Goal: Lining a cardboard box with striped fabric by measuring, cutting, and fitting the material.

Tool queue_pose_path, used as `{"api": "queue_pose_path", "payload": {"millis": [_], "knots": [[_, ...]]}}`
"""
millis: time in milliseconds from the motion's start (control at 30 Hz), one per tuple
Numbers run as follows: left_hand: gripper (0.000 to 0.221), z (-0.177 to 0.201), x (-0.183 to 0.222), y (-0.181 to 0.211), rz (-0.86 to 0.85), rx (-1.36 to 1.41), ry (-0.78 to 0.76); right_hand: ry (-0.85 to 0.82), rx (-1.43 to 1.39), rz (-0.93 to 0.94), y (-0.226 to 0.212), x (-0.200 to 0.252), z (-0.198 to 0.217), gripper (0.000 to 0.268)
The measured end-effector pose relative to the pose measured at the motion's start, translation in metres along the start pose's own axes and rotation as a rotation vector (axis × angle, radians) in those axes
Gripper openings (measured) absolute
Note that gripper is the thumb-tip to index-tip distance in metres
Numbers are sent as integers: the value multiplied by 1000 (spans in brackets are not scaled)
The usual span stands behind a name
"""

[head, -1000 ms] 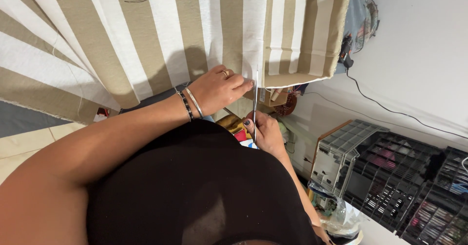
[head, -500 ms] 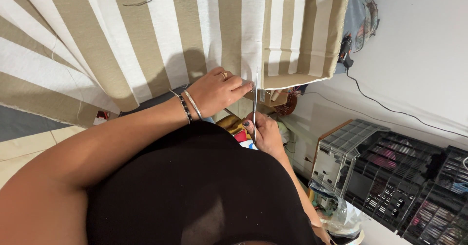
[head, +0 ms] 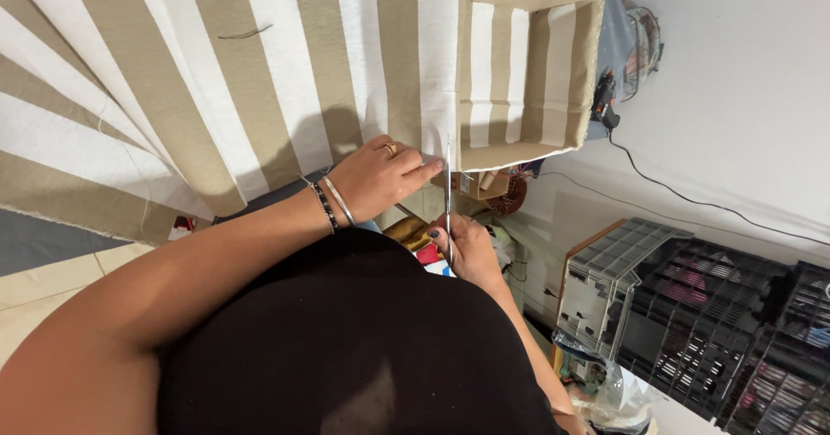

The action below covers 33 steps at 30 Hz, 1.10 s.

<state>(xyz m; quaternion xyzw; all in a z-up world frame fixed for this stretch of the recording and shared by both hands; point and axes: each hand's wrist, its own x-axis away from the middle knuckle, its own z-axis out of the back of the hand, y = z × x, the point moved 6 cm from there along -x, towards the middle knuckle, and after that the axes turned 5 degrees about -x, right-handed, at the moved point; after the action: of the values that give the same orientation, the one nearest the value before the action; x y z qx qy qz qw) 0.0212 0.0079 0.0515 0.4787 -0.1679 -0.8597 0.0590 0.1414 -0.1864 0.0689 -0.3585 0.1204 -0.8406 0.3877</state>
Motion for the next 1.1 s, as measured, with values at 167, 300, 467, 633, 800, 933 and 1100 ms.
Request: {"api": "queue_pose_path", "payload": {"millis": [167,300,467,633,800,933,1100], "knots": [[25,-4,5,-2,1,4,1,-9,24,40,12,-2,-4,44],[27,-8,8,-1,3,-1,13,1,3,43,11,-7,-4,43],[27,-5,5,1,2,-11,6,0,-7,41,-1,-7,-3,44],[27,-3,5,0,7,-12,4,2,-11,49,-11,-8,-1,43],[28,-3,5,-1,8,-11,0,-7,-22,39,-9,-8,1,44],[26,-3,5,-2,10,-3,2,-3,-4,31,-4,-9,-1,44],[25,-6,8,-2,16,-2,-2,15,-2,-10,-10,-6,-2,45]]}}
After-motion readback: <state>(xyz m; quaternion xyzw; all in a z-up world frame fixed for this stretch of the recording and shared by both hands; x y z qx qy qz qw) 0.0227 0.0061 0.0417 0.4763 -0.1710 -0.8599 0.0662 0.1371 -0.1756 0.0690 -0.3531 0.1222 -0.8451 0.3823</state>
